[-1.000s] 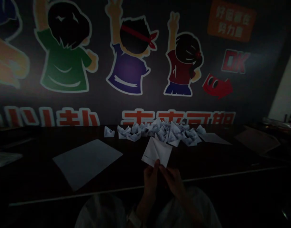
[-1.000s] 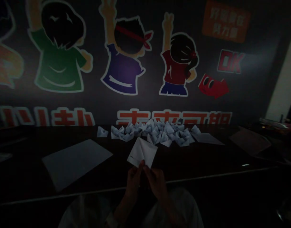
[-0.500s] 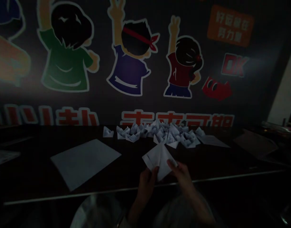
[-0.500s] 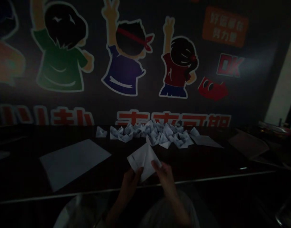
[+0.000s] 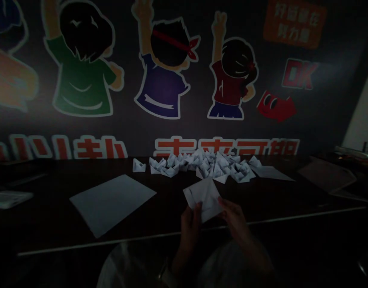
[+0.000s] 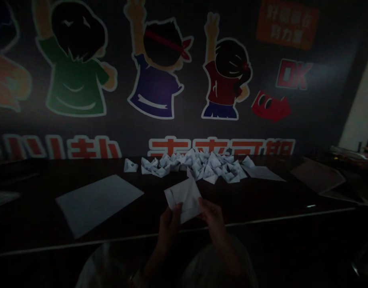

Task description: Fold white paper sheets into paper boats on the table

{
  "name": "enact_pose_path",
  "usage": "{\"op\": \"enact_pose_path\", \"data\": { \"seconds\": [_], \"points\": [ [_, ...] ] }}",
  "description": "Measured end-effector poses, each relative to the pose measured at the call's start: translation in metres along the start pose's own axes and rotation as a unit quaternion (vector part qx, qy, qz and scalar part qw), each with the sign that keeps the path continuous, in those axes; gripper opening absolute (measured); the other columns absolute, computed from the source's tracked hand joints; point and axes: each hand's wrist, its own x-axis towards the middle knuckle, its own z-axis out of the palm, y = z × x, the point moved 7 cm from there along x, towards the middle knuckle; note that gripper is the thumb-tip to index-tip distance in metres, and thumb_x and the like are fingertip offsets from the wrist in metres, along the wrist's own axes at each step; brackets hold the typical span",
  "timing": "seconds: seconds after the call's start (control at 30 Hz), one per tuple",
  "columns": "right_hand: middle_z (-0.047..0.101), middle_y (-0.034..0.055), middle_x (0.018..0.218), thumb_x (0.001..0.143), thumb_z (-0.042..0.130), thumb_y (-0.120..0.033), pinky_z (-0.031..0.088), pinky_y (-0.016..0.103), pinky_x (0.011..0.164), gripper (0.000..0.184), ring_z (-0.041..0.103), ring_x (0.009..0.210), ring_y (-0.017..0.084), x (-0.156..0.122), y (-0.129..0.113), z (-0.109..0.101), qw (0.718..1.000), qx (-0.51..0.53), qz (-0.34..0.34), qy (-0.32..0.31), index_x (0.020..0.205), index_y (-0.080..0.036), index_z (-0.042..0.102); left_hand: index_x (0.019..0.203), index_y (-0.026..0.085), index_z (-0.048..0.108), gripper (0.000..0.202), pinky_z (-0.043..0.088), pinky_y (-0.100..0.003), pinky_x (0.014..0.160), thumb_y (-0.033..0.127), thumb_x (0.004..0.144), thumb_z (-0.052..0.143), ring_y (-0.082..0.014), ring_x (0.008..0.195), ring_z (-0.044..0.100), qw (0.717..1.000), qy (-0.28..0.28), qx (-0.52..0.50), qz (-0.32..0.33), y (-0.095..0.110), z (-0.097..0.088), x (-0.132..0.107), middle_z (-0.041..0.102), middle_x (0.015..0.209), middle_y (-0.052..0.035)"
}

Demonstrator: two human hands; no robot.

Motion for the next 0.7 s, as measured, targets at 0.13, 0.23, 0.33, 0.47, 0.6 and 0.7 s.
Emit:
{"op": "enact_pose_path", "data": {
  "seconds": [0.13,0.23,0.33,0.47,0.6,0.7],
  "points": [
    [0.072,0.007,0.07,0.049,0.079,-0.047,0.052,0.034,0.059,0.037,0.066,0.067,0.025,0.002,0.0,-0.011,1.0,0.001,-0.002,0.011,0.069,-0.016,0.073,0.075,0.013,0.061,0.038,0.045,-0.022,0.059,0.05,0.078,0.054,-0.0165,0.068,0.056,0.999,-0.023,0.024,0.006,0.001,-0.002,-0.001,0.061,0.066,-0.0046],
    [0.072,0.0069,0.069,0.051,0.077,-0.049,0.051,0.033,0.058,0.039,0.065,0.066,0.025,0.001,-0.009,-0.012,0.999,-0.041,-0.003,-0.009,0.07,-0.016,0.073,0.078,0.012,0.063,0.04,0.044,-0.022,0.058,0.051,0.079,0.052,-0.017,0.068,0.056,0.998,-0.056,0.038,-0.002,0.002,-0.002,-0.004,0.063,0.068,-0.0058],
    [0.072,0.0063,0.071,0.061,0.071,-0.049,0.049,0.031,0.058,0.038,0.065,0.065,0.023,-0.003,-0.028,-0.003,0.995,-0.079,-0.024,-0.057,0.079,-0.015,0.073,0.079,0.012,0.065,0.04,0.044,-0.021,0.057,0.051,0.079,0.052,-0.0162,0.064,0.056,0.991,-0.119,0.056,-0.012,0.003,0.004,-0.012,0.064,0.069,-0.0061],
    [0.073,0.0051,0.074,0.06,0.073,-0.045,0.049,0.031,0.063,0.032,0.065,0.072,0.024,-0.003,-0.051,-0.004,0.994,-0.082,-0.071,-0.021,0.078,-0.018,0.074,0.081,0.014,0.066,0.037,0.045,-0.022,0.064,0.048,0.08,0.052,-0.0174,0.071,0.057,0.988,-0.143,0.059,-0.002,0.009,0.007,-0.021,0.065,0.073,-0.0061],
    [0.073,0.0076,0.073,0.061,0.07,-0.049,0.05,0.036,0.066,0.034,0.065,0.075,0.028,0.007,-0.05,-0.013,0.99,-0.115,-0.075,0.037,0.071,-0.017,0.074,0.079,0.013,0.067,0.042,0.044,-0.021,0.059,0.052,0.078,0.052,-0.0159,0.067,0.056,0.989,-0.133,0.053,-0.018,0.007,0.006,-0.019,0.064,0.07,-0.0057],
    [0.071,0.01,0.096,0.071,0.059,-0.053,0.049,0.041,0.08,0.042,0.063,0.092,0.029,0.013,-0.053,-0.006,0.964,-0.208,-0.163,0.032,0.09,-0.017,0.072,0.071,0.013,0.064,0.05,0.04,-0.02,0.048,0.061,0.074,0.051,-0.0122,0.053,0.051,0.997,-0.05,0.033,-0.051,-0.003,-0.004,-0.006,0.06,0.059,-0.0033]
  ]
}}
